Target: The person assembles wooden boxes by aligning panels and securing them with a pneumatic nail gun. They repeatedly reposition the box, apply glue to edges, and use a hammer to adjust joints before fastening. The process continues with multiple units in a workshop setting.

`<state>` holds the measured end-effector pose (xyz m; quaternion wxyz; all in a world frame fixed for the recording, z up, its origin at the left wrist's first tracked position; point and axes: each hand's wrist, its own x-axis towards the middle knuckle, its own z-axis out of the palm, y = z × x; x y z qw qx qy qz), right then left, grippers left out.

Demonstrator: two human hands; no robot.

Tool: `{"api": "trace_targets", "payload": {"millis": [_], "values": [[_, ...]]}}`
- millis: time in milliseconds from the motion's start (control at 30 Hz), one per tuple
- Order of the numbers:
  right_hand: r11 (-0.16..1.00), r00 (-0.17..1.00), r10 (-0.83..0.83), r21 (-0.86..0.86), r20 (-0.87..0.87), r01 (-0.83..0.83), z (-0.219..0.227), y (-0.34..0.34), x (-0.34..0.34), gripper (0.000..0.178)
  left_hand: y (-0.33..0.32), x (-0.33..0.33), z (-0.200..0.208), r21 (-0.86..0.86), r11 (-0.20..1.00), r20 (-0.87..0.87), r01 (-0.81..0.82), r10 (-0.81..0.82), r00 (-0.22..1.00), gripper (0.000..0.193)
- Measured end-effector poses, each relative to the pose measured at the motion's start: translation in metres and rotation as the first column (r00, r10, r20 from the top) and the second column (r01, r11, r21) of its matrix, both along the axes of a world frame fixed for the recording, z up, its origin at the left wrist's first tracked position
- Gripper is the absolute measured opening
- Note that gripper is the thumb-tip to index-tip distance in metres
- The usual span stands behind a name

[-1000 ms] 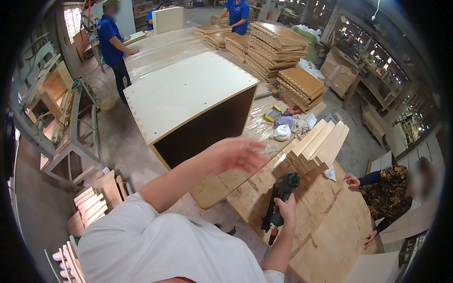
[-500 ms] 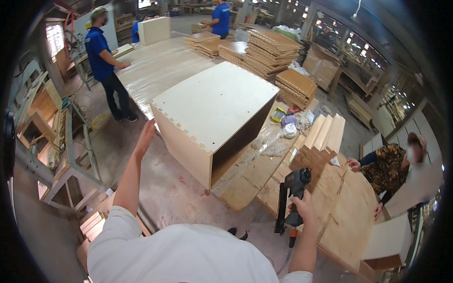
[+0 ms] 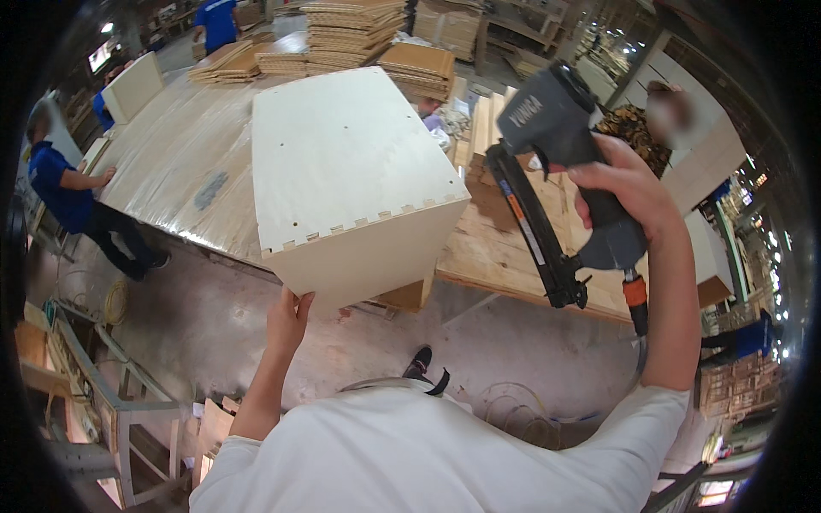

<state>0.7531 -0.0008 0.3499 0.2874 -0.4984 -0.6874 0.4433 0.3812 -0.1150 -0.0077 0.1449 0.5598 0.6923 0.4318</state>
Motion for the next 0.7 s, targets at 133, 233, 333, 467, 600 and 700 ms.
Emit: {"api": "trace_targets", "payload": {"millis": [133,233,333,467,600,700], "values": [[0.993,0.999,-0.017,-0.114,0.048,0.022,0.012,0.000,-0.017,0.041,-0.001,0.002,-0.001,-0.015,1.000,-0.137,0.010,-0.012,0.991,0.020],[0.978,0.998,0.027,-0.210,0.055,-0.015,0.010,0.005,-0.020,0.040,0.001,0.000,-0.002,0.069,0.997,-0.165,0.040,-0.028,0.986,0.020],[0.974,0.997,0.077,-0.214,0.014,-0.072,0.010,0.006,-0.031,0.038,0.003,-0.003,-0.008,0.155,0.986,-0.148,0.056,-0.033,0.988,0.020],[0.965,0.990,0.096,-0.252,0.099,-0.068,0.011,0.009,-0.036,0.035,0.001,-0.001,-0.010,0.077,0.996,-0.121,0.039,-0.029,0.992,0.020],[0.967,0.987,0.090,-0.248,0.134,-0.055,0.011,0.008,-0.041,0.034,0.002,-0.002,-0.009,0.081,0.995,-0.121,0.052,-0.042,0.992,0.020],[0.971,0.984,0.092,-0.234,0.150,-0.055,0.012,0.007,-0.044,0.035,0.002,-0.003,-0.007,0.105,0.992,-0.141,0.067,-0.052,0.989,0.019]]}}
